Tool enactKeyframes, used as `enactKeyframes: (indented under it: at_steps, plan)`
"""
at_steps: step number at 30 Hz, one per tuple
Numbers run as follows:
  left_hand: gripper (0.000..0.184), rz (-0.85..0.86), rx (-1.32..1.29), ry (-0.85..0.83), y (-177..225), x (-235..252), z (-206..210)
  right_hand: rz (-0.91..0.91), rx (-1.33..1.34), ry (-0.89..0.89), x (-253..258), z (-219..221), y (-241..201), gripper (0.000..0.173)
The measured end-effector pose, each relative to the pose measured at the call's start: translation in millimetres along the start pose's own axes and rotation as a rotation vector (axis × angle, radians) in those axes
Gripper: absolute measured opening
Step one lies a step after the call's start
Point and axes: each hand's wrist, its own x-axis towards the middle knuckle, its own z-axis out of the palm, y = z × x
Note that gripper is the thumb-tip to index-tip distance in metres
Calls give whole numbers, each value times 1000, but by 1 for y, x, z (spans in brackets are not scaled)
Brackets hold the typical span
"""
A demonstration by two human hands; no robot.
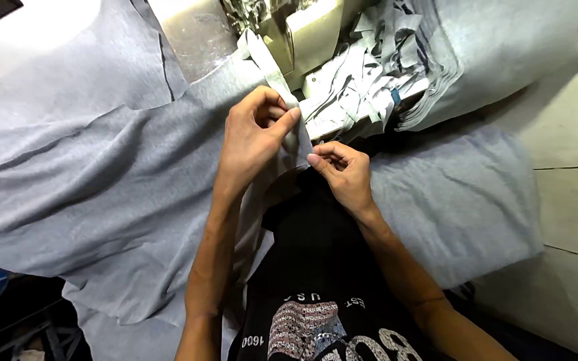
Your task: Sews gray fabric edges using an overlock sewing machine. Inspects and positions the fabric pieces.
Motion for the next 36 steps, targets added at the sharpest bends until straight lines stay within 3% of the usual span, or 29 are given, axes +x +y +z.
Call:
enactKeyframes:
  at_steps: [11, 20, 24, 27, 31, 36]
  plan:
    - [15, 40, -174, -122, 32, 26, -30, 48, -20, 3, -2, -2, 0, 12]
    - [12, 9, -386, -305, 33, 29, -49, 27, 45, 7, -3, -1, 3, 11]
    - [9, 56, -339, -240, 35, 29, -49, 4, 35, 1, -2, -1, 5, 12]
    - [8, 117, -242, -88, 36, 34, -46, 3, 15, -3, -2, -2, 5, 12]
    - [11, 249, 160, 175, 27, 48, -44, -2, 9, -1, 0, -2, 7, 11]
    - [14, 280, 440, 338, 14, 56, -42, 17, 3, 0, 3, -1, 10, 11]
